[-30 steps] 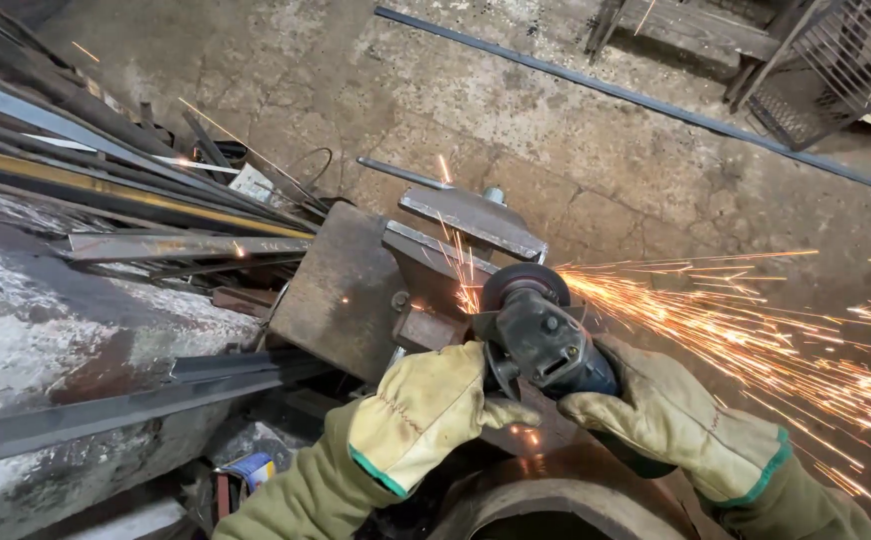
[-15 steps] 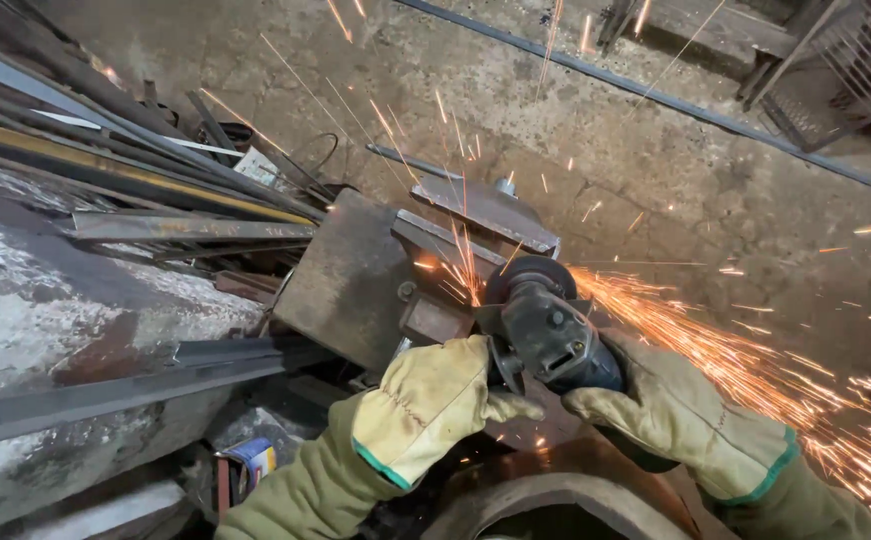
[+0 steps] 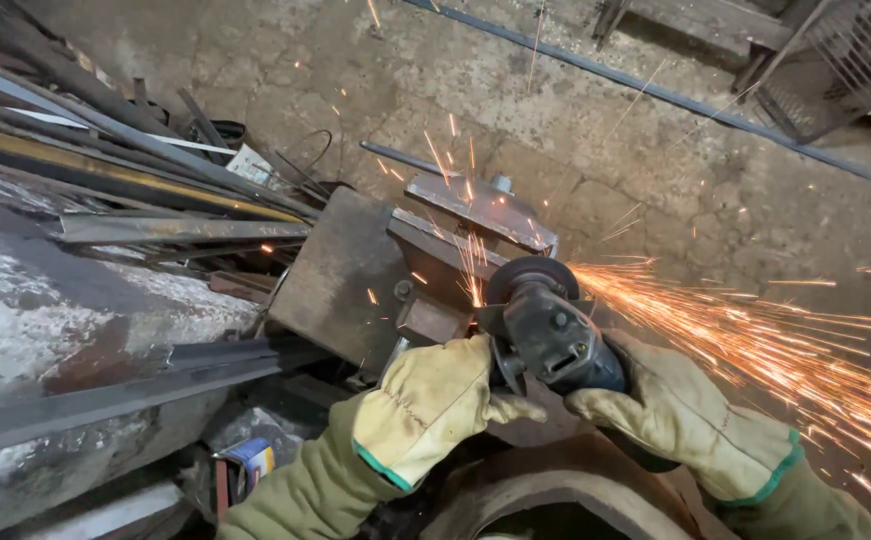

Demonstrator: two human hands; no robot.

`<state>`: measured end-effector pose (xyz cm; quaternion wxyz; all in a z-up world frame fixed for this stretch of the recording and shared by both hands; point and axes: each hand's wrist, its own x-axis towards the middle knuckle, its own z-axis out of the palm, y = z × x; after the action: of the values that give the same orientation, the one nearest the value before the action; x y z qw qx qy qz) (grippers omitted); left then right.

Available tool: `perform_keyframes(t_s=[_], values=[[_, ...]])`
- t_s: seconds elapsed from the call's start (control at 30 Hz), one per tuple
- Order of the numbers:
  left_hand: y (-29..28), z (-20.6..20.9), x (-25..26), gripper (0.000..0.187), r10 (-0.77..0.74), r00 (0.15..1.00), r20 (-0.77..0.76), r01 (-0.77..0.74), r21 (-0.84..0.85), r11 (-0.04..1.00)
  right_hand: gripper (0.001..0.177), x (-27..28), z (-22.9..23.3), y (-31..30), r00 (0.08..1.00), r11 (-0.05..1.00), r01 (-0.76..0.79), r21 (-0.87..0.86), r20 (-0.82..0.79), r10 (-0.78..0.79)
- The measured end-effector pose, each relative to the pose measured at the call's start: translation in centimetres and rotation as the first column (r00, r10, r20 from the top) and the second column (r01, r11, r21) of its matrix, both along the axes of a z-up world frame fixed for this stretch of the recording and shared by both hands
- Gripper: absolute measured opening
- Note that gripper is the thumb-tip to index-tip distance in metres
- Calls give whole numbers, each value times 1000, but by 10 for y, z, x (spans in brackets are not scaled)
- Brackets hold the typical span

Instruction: Using an angle grinder to smooth and shape small metal components held in a bench vise.

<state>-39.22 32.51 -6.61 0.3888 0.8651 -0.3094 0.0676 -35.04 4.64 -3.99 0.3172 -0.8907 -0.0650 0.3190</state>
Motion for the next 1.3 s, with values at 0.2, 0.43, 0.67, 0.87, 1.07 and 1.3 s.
perform_keyframes(t_s=[0.2,0.43,0.67,0.87,1.07,1.3], values=[[1,-9,-1,23,-168,984,-65,146,-257,955,71,1,-5,-4,995,999,-29,19,101,27],[5,6,1,25,-16,997,79,23,-92,996,67,-1,-16,-10,981,995,-96,-40,167,101],[3,-8,-4,24,-30,998,48,41,-249,968,67,-2,-20,-14,976,996,-85,19,205,80],[-5,-43,-11,29,-394,881,-260,128,-672,729,69,-2,-7,-5,999,999,-9,-38,37,10],[-7,22,-5,45,79,990,-114,-68,98,993,58,-4,1,-3,998,985,-53,166,-37,60],[-9,24,2,36,29,999,13,-27,-135,990,63,0,-1,-7,1000,998,-6,62,12,5]])
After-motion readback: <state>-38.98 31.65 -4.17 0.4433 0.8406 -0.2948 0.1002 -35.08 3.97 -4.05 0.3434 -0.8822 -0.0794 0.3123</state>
